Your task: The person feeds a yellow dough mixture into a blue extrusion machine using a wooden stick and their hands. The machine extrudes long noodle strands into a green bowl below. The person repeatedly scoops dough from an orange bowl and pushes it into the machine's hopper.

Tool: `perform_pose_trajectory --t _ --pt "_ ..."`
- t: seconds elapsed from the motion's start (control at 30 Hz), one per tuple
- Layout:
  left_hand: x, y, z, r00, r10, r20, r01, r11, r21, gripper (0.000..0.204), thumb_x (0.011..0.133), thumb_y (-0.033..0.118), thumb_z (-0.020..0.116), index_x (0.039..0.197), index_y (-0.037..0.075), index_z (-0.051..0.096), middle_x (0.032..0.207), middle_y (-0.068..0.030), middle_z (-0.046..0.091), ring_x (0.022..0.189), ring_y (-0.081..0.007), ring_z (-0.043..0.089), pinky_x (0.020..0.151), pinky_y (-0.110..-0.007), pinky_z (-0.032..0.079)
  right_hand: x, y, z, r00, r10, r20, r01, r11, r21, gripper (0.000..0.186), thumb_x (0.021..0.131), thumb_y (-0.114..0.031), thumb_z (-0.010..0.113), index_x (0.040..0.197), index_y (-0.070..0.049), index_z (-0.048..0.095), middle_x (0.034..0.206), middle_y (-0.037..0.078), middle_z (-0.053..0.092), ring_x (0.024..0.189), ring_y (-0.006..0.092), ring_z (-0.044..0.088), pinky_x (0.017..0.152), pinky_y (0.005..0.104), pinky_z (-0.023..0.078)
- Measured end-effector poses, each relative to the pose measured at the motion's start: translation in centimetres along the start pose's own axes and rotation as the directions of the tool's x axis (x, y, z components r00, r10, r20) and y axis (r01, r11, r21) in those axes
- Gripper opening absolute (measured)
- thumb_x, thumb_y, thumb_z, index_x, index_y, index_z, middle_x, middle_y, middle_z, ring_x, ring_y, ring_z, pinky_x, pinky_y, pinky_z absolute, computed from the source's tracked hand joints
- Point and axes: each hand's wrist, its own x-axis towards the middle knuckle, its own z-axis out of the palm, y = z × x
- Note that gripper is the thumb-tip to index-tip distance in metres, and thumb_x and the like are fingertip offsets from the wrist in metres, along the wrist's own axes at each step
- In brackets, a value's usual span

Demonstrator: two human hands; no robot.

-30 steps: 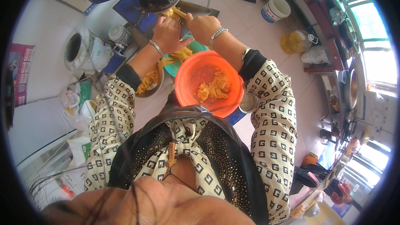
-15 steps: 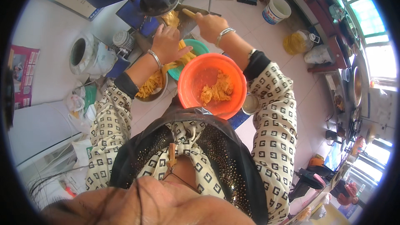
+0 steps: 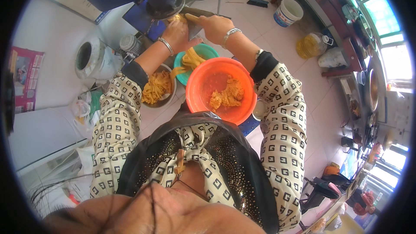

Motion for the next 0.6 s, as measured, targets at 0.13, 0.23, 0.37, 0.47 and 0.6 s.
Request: perform_pose_trajectory --t 0.13,0.23,0.37,0.47,0.6 --pt "1.1 -0.4 -1.4 0.985 -0.065 0.161 0.078 0.994 -0.071 0.055 0.082 0.049 0.064 0.093 -0.004 0.066 0.098 -0.0209 0.065 0.098 -0.0357 0.061 0.089 -0.041 0.048 -2.0 0.2 -1.1 1.0 0.025 0.013 -0.025 1.0 -0.003 0.05 0.088 -0.011 0.047 0.137 -0.017 0.042 0.088 0.014 0.07 0.083 0.0318 0.069 0.07 0.0423 0.054" --pt "-0.9 -1.8 -0.7 0.989 -0.057 -0.134 0.012 0.949 -0.314 0.044 0.085 0.039 0.065 0.097 -0.003 0.066 0.102 -0.0206 0.066 0.101 -0.0347 0.062 0.089 -0.041 0.049 -2.9 -0.6 -0.8 0.999 0.037 0.029 -0.036 0.999 -0.042 0.051 0.087 -0.009 0.047 0.137 -0.017 0.042 0.084 0.015 0.069 0.079 0.0329 0.069 0.068 0.0436 0.054" --pt "-4.6 -2.7 -0.7 0.925 -0.26 -0.278 0.157 0.926 -0.344 0.046 0.088 0.032 0.062 0.114 -0.007 0.059 0.119 -0.0223 0.061 0.115 -0.0366 0.055 0.1 -0.042 0.043 -2.3 -1.8 0.4 0.998 -0.005 0.061 0.01 0.996 -0.087 0.049 0.086 -0.009 0.05 0.135 -0.005 0.042 0.081 0.016 0.069 0.076 0.0331 0.069 0.063 0.0432 0.054" --pt "-5.1 -3.2 0.4 0.928 -0.234 -0.289 0.127 0.93 -0.344 0.057 0.089 0.032 0.06 0.128 -0.008 0.049 0.132 -0.0244 0.052 0.125 -0.0388 0.047 0.106 -0.043 0.037 -1.3 -2.3 1.0 0.997 -0.045 0.067 0.054 0.988 -0.147 0.048 0.086 -0.009 0.051 0.132 0.003 0.041 0.081 0.016 0.069 0.074 0.0323 0.07 0.06 0.0419 0.055" --pt "-4.4 -3.4 1.5 0.929 -0.065 -0.365 -0.06 0.945 -0.32 0.059 0.09 0.034 0.059 0.128 -0.009 0.048 0.133 -0.0256 0.051 0.128 -0.04 0.044 0.108 -0.044 0.035 -0.8 -2.4 0.9 0.996 -0.069 0.061 0.08 0.976 -0.202 0.046 0.087 -0.008 0.05 0.131 0.005 0.042 0.081 0.015 0.07 0.072 0.0316 0.07 0.059 0.0415 0.055"
